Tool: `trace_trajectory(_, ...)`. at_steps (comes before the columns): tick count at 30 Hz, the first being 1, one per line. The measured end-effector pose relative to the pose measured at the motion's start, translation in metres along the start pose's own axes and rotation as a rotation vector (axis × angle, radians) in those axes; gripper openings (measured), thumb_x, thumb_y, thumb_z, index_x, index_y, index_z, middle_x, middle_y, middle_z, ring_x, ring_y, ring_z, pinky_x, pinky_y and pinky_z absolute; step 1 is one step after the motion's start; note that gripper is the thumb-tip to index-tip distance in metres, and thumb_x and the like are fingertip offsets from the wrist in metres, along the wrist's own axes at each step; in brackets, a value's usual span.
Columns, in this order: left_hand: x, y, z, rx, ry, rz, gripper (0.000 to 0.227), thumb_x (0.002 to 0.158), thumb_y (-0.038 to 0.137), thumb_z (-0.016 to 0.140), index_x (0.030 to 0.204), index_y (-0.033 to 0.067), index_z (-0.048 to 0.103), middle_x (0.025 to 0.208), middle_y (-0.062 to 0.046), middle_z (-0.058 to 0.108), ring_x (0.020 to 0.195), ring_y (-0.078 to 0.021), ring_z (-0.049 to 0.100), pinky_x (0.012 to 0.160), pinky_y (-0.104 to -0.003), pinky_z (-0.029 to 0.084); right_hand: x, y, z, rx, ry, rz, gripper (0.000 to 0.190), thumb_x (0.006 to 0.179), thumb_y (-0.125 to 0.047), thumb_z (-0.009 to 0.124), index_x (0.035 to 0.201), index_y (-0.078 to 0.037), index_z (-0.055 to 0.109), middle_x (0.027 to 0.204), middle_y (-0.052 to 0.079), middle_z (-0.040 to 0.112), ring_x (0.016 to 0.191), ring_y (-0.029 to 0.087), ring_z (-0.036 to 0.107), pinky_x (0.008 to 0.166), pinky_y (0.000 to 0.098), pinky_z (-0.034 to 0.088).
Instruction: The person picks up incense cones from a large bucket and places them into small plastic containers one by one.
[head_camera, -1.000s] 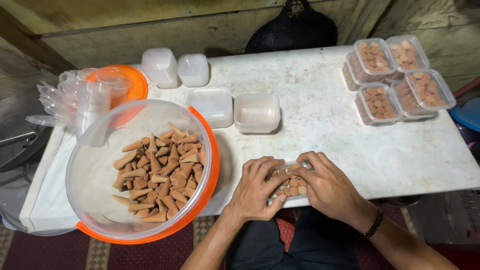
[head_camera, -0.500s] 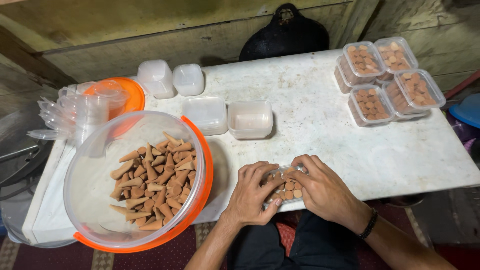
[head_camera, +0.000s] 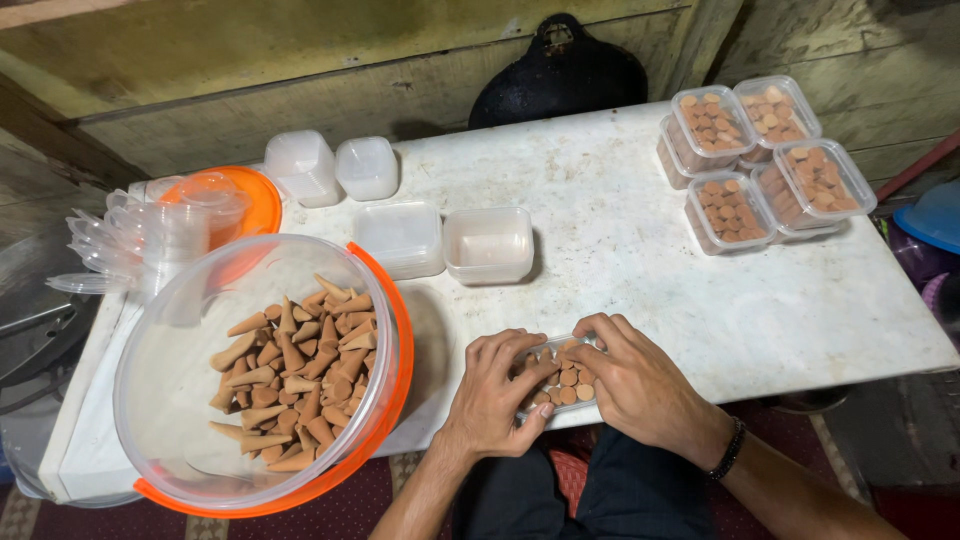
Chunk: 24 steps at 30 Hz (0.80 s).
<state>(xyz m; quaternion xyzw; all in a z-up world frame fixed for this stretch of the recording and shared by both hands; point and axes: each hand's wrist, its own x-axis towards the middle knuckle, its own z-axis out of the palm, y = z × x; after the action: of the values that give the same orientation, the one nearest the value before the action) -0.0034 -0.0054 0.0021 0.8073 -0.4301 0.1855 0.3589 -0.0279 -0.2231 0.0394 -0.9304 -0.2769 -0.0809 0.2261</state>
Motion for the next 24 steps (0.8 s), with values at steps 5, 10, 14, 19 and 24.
trace_trajectory(5,0.000,0.001,-0.001,0.001,-0.001,0.002,0.037,0.091,0.034,0.051,0.116,0.0115,0.065,0.127,-0.013,0.059,0.118,-0.0343,0.056,0.096,-0.048,0.036,-0.001,0.001,0.001,-0.010,-0.014,0.009,0.050,0.072,0.012,0.048,0.114,-0.008,0.066,0.113,0.013,0.056,0.097,0.027,0.056,0.078,0.0354,0.054)
trace_trajectory(10,-0.001,0.000,0.001,0.006,-0.001,-0.001,0.037,0.091,0.036,0.051,0.117,0.0119,0.065,0.127,-0.012,0.058,0.119,-0.0345,0.056,0.095,-0.049,0.036,-0.001,0.003,0.002,-0.014,-0.011,-0.005,0.052,0.071,0.013,0.048,0.115,-0.009,0.066,0.114,0.013,0.055,0.091,0.026,0.055,0.080,0.0353,0.053)
trace_trajectory(14,-0.001,0.000,0.000,0.002,0.005,0.007,0.038,0.092,0.036,0.051,0.118,0.0124,0.065,0.128,-0.013,0.058,0.118,-0.0345,0.056,0.095,-0.048,0.036,-0.003,0.003,0.002,-0.004,-0.012,0.008,0.050,0.073,0.011,0.048,0.115,-0.008,0.066,0.114,0.013,0.055,0.096,0.027,0.056,0.078,0.0356,0.054)
trace_trajectory(19,0.001,0.002,-0.003,-0.013,0.034,0.034,0.037,0.094,0.038,0.050,0.117,0.0117,0.064,0.126,-0.013,0.058,0.116,-0.0340,0.057,0.095,-0.048,0.037,0.001,-0.001,-0.006,-0.022,0.002,0.008,0.048,0.073,0.012,0.049,0.114,-0.008,0.066,0.114,0.013,0.054,0.098,0.027,0.056,0.079,0.0352,0.054)
trace_trajectory(24,0.008,0.030,-0.035,-0.127,0.215,0.009,0.030,0.094,0.027,0.058,0.118,0.0098,0.064,0.120,-0.015,0.062,0.110,-0.0349,0.062,0.093,-0.049,0.046,0.021,-0.024,-0.026,0.238,0.130,0.043,0.035,0.079,0.005,0.043,0.106,0.002,0.065,0.120,0.016,0.056,0.115,0.029,0.057,0.097,0.0390,0.050)
